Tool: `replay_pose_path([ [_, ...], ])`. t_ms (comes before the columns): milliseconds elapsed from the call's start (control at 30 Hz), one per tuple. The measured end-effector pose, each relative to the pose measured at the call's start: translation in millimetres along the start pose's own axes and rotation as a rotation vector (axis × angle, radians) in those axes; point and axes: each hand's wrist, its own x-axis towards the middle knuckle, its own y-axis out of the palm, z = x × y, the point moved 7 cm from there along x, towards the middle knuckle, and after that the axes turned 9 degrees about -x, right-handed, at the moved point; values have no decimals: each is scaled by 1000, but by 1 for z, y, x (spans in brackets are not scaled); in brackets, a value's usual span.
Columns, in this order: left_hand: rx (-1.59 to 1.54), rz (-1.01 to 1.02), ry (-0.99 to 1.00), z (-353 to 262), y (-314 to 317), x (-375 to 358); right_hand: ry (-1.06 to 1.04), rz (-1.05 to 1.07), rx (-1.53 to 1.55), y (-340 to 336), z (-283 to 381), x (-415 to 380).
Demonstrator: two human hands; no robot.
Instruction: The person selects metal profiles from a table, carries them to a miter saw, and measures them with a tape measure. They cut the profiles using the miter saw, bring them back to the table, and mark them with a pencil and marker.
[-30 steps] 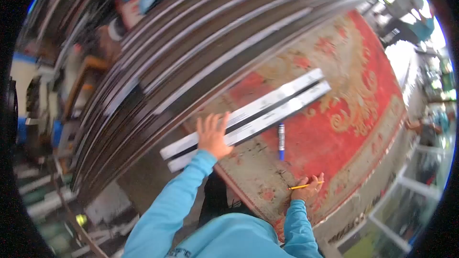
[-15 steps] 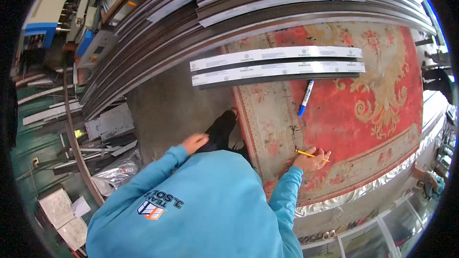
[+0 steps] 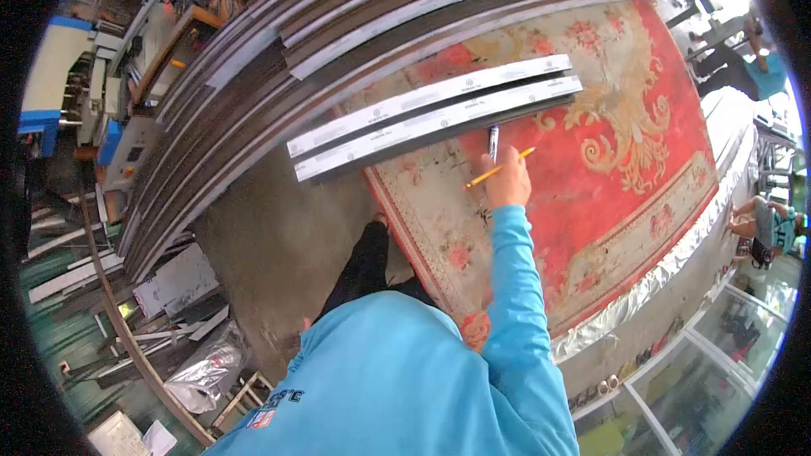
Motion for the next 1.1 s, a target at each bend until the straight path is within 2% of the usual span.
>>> replay_pose_path([
  [133, -373, -83, -64, -21, -13, -6, -10, 181, -126, 39, -5, 5],
  [167, -469, -96, -80, -26, -12, -6, -9, 171, -123, 39, -7, 3],
  [233, 31, -234, 24, -115, 3, -14, 26, 233, -129, 38, -14, -13],
  [300, 246, -249, 647, -204, 39, -23, 32, 183, -68, 25, -20, -34],
  [367, 493, -240, 941, -285, 90, -51, 18, 32, 20, 8, -30, -53],
  [500, 707, -101, 1175, -368, 176, -52, 30, -89, 27, -6, -69, -84],
  [567, 788, -92, 1251, -390, 215, -39, 10, -132, 47, -7, -83, -101],
  [667, 935, -107, 1294, -422, 278, -33, -171, -280, -91, 6, -89, -122],
  [867, 1144, -145, 1436, -474, 432, -4, -79, -250, -108, 2, -89, -123],
  [967, 1133, -150, 1482, -497, 504, 8, -88, -284, -107, 2, -89, -123],
  [1100, 1107, -195, 1417, -507, 539, 31, -66, -260, -54, 5, -94, -121],
])
